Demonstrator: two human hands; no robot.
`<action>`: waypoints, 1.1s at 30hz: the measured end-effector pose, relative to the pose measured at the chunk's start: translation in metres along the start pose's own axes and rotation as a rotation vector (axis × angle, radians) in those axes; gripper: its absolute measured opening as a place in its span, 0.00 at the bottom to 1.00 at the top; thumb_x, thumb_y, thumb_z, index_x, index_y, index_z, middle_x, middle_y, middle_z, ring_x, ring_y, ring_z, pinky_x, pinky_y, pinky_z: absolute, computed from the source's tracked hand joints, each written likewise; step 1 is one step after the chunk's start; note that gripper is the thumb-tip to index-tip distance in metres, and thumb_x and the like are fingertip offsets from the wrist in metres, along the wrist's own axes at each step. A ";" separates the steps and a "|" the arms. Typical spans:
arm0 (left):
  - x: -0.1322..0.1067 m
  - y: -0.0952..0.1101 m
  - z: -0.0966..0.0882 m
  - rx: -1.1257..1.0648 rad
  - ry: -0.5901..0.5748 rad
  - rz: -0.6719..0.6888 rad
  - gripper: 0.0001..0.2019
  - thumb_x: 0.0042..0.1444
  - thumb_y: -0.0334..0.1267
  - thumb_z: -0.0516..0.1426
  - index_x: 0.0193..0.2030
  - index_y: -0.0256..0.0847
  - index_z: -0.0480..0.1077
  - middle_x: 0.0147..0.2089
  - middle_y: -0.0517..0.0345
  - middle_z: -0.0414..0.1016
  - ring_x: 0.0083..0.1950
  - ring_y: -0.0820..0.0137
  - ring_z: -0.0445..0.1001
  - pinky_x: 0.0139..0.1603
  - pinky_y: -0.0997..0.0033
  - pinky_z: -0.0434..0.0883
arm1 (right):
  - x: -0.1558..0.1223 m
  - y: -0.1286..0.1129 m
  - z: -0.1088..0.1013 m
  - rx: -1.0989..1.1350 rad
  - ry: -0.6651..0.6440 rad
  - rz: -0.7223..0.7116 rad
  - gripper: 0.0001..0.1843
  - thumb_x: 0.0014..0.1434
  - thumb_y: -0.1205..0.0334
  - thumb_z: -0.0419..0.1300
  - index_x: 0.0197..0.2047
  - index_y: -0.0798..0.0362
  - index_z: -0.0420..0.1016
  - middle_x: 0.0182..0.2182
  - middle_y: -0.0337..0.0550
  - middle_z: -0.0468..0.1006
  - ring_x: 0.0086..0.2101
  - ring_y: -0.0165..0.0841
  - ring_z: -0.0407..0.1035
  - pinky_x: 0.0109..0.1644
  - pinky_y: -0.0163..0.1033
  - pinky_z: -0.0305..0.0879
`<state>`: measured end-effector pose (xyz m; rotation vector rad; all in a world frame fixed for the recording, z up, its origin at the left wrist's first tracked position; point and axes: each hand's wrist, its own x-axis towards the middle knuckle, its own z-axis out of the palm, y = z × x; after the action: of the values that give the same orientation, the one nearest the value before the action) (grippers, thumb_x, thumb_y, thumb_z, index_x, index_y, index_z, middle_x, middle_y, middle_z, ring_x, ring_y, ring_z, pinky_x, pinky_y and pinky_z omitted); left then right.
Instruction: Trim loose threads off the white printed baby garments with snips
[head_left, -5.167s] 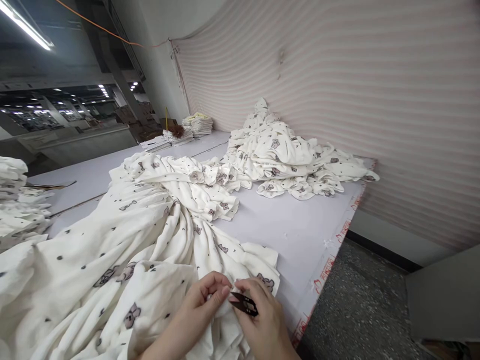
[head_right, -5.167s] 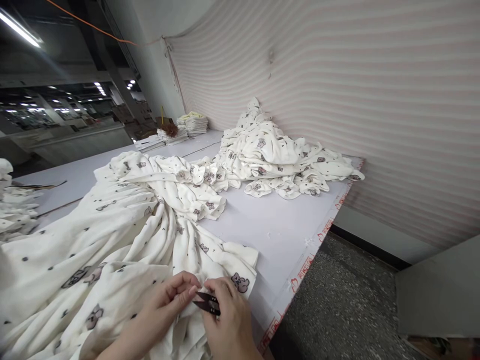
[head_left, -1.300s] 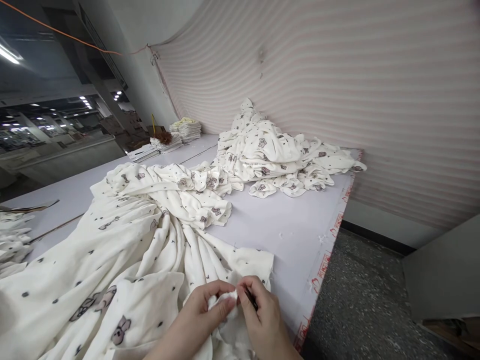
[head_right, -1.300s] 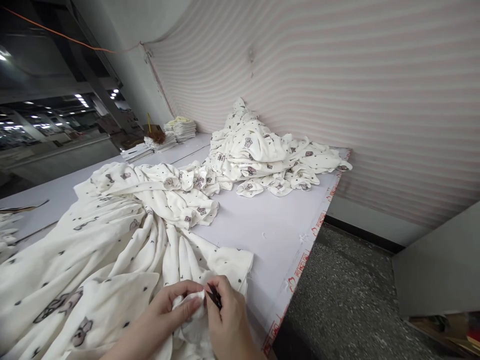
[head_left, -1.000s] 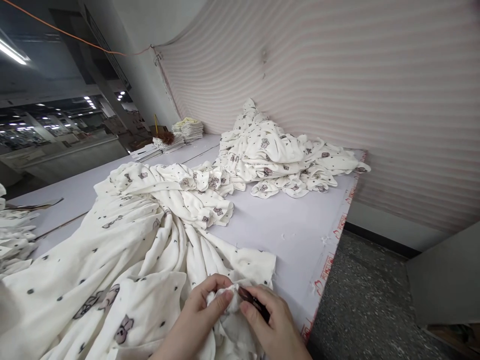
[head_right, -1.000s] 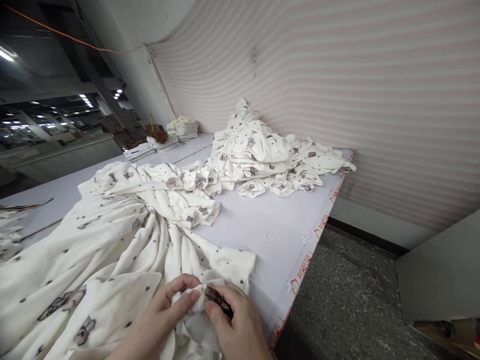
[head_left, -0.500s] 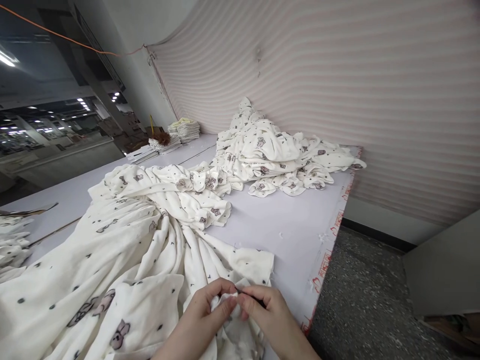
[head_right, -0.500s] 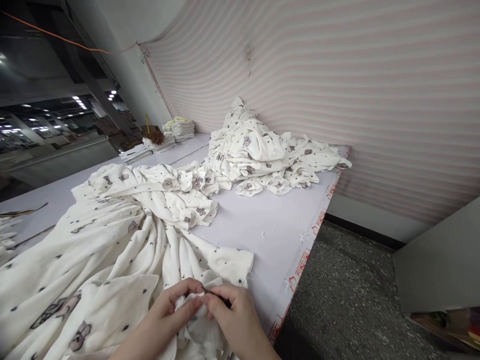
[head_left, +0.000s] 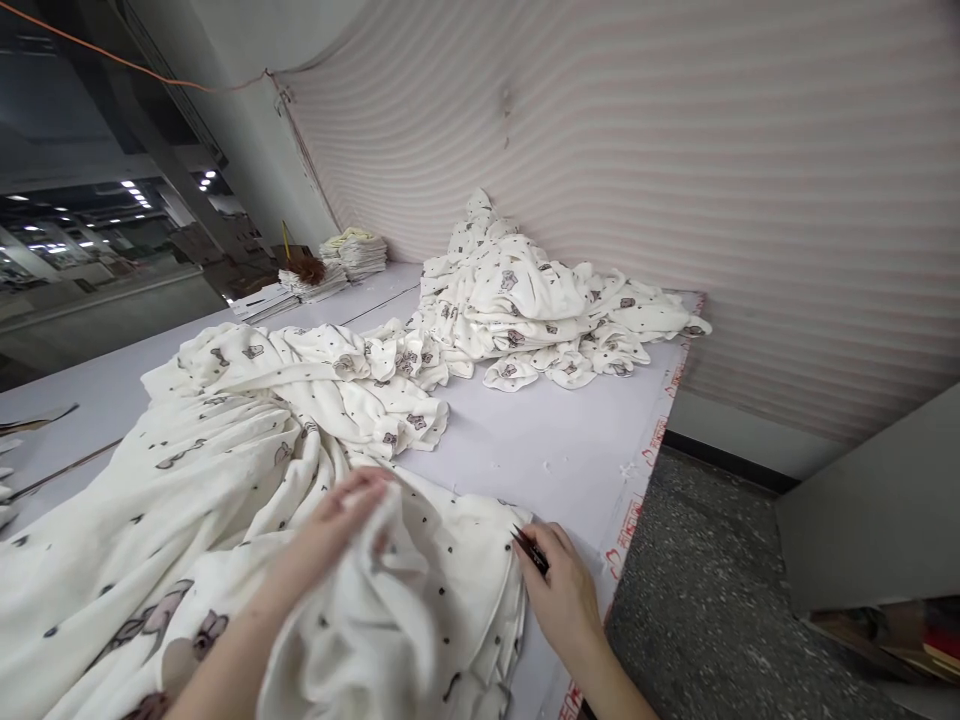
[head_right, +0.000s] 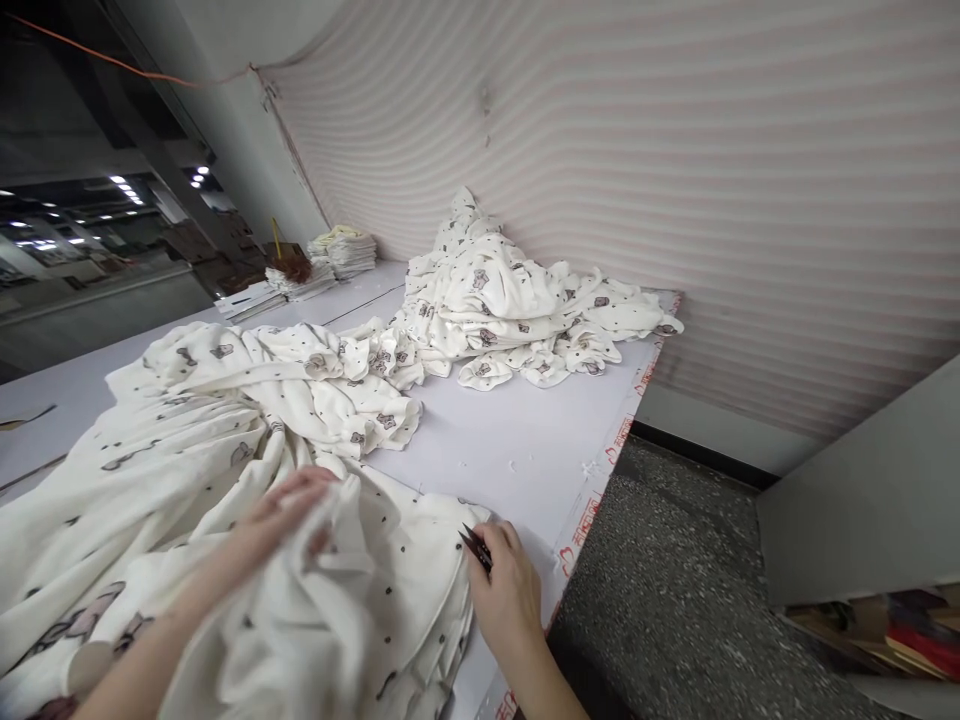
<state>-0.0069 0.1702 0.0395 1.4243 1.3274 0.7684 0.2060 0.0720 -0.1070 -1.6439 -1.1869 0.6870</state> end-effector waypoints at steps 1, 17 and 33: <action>-0.002 -0.006 0.015 0.072 -0.103 -0.013 0.16 0.49 0.50 0.63 0.40 0.42 0.75 0.35 0.59 0.78 0.28 0.69 0.74 0.31 0.70 0.71 | -0.002 -0.005 0.002 0.027 0.001 -0.025 0.11 0.62 0.56 0.52 0.39 0.51 0.74 0.36 0.47 0.75 0.38 0.41 0.71 0.41 0.42 0.67; -0.029 -0.025 0.028 0.277 -0.268 0.281 0.08 0.63 0.43 0.48 0.34 0.45 0.60 0.42 0.54 0.73 0.46 0.63 0.71 0.41 0.70 0.69 | -0.006 -0.019 0.004 0.110 -0.065 0.084 0.07 0.54 0.66 0.57 0.38 0.52 0.74 0.31 0.40 0.74 0.32 0.35 0.70 0.35 0.35 0.65; -0.048 -0.055 0.036 0.700 -0.238 0.727 0.08 0.60 0.26 0.47 0.40 0.44 0.60 0.41 0.54 0.67 0.39 0.70 0.72 0.38 0.74 0.69 | -0.030 -0.050 -0.018 0.212 -0.295 -0.097 0.15 0.57 0.65 0.59 0.48 0.49 0.76 0.39 0.42 0.76 0.36 0.34 0.72 0.41 0.34 0.67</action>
<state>-0.0009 0.1093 -0.0141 2.5465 0.9033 0.5605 0.1916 0.0410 -0.0569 -1.3305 -1.3413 0.9824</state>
